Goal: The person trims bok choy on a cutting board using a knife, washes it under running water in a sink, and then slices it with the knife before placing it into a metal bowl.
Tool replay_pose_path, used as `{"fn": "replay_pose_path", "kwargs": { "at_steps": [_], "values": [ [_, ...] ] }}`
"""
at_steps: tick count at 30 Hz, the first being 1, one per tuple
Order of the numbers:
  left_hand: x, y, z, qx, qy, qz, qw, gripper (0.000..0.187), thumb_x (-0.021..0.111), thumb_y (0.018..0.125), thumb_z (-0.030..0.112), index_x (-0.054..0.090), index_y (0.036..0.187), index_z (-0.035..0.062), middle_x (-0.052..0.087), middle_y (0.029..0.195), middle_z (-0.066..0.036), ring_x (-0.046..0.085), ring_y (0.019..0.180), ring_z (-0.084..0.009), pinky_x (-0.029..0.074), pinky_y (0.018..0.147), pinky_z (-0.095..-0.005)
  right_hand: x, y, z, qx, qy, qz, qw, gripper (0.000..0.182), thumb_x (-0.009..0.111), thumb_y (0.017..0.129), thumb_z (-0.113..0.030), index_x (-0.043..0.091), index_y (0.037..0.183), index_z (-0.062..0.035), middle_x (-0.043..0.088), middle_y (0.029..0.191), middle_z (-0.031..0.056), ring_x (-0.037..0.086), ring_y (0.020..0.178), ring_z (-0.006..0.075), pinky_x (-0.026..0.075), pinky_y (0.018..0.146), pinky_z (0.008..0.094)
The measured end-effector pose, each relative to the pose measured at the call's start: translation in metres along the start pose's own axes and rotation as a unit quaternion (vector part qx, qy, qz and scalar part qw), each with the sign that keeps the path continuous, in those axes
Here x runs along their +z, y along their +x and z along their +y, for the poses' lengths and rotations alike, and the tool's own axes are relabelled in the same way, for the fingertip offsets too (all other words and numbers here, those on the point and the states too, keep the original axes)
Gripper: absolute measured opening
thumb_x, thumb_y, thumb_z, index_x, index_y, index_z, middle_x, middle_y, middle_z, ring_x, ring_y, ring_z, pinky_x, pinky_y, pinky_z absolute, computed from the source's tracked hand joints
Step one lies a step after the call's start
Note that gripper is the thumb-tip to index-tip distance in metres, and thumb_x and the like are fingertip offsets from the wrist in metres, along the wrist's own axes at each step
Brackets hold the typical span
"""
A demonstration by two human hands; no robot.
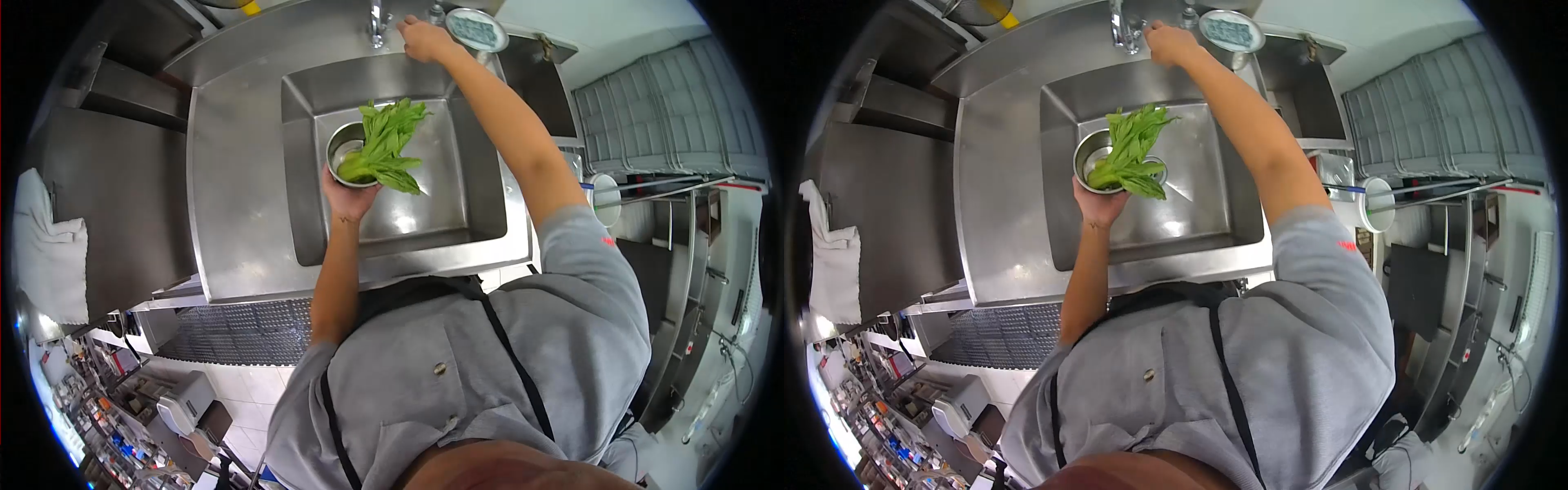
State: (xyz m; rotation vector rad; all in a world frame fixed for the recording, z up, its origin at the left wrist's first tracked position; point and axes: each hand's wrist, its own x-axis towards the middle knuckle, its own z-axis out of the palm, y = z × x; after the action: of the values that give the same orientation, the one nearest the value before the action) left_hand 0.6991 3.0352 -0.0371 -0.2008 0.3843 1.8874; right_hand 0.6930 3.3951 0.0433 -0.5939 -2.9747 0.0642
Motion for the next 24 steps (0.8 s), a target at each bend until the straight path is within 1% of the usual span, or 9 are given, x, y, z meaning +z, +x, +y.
{"fn": "replay_pose_path", "kwargs": {
  "at_steps": [5, 10, 12, 13, 17, 19, 21, 23, 24],
  "values": [
    [0.005, 0.023, 0.025, 0.028, -0.058, -0.032, 0.997, 0.069, 0.044, 0.092, 0.058, 0.050, 0.142, 0.0104, 0.047, 0.146, -0.014, 0.043, 0.135, -0.0355, 0.036, 0.110, -0.0553, 0.080, 0.098, 0.032, 0.022, -0.131, 0.024, 0.991, 0.040, 0.051, 0.094, -0.022, 0.055, 0.132, -0.0107, 0.061, 0.132, 0.0085, 0.060, 0.119, 0.0356, 0.053, 0.092, 0.0511],
    [0.002, 0.081, 0.045, 0.050, -0.017, 0.000, 0.999, 0.071, 0.041, 0.092, 0.060, 0.049, 0.142, 0.0111, 0.047, 0.146, -0.014, 0.043, 0.135, -0.0350, 0.035, 0.111, -0.0549, 0.120, 0.074, 0.017, 0.105, -0.264, -0.010, 0.959, 0.041, 0.047, 0.097, -0.022, 0.056, 0.136, -0.0126, 0.066, 0.127, 0.0061, 0.054, 0.128, 0.0319, 0.053, 0.092, 0.0486],
    [0.010, 0.102, 0.045, 0.039, -0.002, 0.000, 0.999, 0.071, 0.039, 0.091, 0.061, 0.049, 0.142, 0.0115, 0.048, 0.145, -0.014, 0.043, 0.134, -0.0345, 0.034, 0.111, -0.0549, 0.133, 0.059, 0.032, 0.087, -0.176, -0.190, 0.962, 0.042, 0.048, 0.097, -0.025, 0.059, 0.135, -0.0110, 0.067, 0.126, 0.0093, 0.056, 0.125, 0.0310, 0.053, 0.092, 0.0472],
    [0.017, 0.112, 0.045, 0.045, 0.010, 0.013, 0.999, 0.071, 0.038, 0.091, 0.060, 0.049, 0.141, 0.0110, 0.048, 0.145, -0.014, 0.042, 0.135, -0.0349, 0.034, 0.111, -0.0561, 0.146, 0.049, 0.040, 0.135, -0.051, -0.094, 0.985, 0.040, 0.055, 0.091, -0.028, 0.065, 0.125, -0.0088, 0.068, 0.123, 0.0130, 0.057, 0.125, 0.0310, 0.053, 0.091, 0.0445],
    [0.034, 0.149, 0.038, 0.046, 0.023, 0.019, 0.999, 0.071, 0.039, 0.090, 0.060, 0.050, 0.140, 0.0104, 0.047, 0.147, -0.014, 0.041, 0.137, -0.0349, 0.032, 0.111, -0.0574, 0.133, -0.002, 0.047, 0.091, -0.042, -0.007, 0.995, 0.038, 0.062, 0.085, -0.027, 0.069, 0.115, -0.0060, 0.070, 0.115, 0.0163, 0.063, 0.114, 0.0336, 0.054, 0.090, 0.0432],
    [0.031, 0.164, 0.031, 0.041, -0.001, 0.008, 0.999, 0.071, 0.040, 0.090, 0.059, 0.050, 0.140, 0.0103, 0.047, 0.148, -0.013, 0.041, 0.137, -0.0339, 0.031, 0.111, -0.0571, 0.154, -0.014, 0.063, 0.084, 0.124, -0.026, 0.988, 0.039, 0.065, 0.081, -0.026, 0.067, 0.113, -0.0042, 0.072, 0.098, 0.0145, 0.069, 0.094, 0.0329, 0.056, 0.079, 0.0420],
    [0.030, 0.177, 0.023, 0.038, -0.017, 0.002, 0.999, 0.071, 0.040, 0.090, 0.059, 0.050, 0.140, 0.0102, 0.046, 0.148, -0.013, 0.041, 0.137, -0.0338, 0.031, 0.111, -0.0567, 0.117, -0.061, 0.040, 0.286, 0.413, -0.134, 0.854, 0.034, 0.061, 0.084, -0.018, 0.065, 0.114, -0.0030, 0.069, 0.087, 0.0108, 0.067, 0.075, 0.0239, 0.055, 0.066, 0.0372],
    [0.031, 0.183, 0.013, 0.038, -0.035, 0.011, 0.999, 0.070, 0.039, 0.090, 0.058, 0.049, 0.141, 0.0102, 0.045, 0.149, -0.014, 0.041, 0.137, -0.0338, 0.031, 0.111, -0.0559, 0.107, -0.108, 0.016, 0.339, 0.553, -0.108, 0.753, 0.021, 0.060, 0.092, -0.013, 0.064, 0.111, -0.0033, 0.068, 0.087, 0.0069, 0.058, 0.066, 0.0123, 0.047, 0.056, 0.0264],
    [0.030, 0.186, 0.010, 0.037, -0.038, 0.011, 0.999, 0.070, 0.039, 0.090, 0.058, 0.049, 0.141, 0.0102, 0.045, 0.149, -0.014, 0.041, 0.137, -0.0338, 0.031, 0.111, -0.0559, 0.103, -0.124, 0.003, 0.340, 0.593, -0.101, 0.722, 0.022, 0.061, 0.094, -0.016, 0.064, 0.111, -0.0029, 0.068, 0.089, 0.0076, 0.060, 0.068, 0.0133, 0.049, 0.056, 0.0272]
  ]
}}
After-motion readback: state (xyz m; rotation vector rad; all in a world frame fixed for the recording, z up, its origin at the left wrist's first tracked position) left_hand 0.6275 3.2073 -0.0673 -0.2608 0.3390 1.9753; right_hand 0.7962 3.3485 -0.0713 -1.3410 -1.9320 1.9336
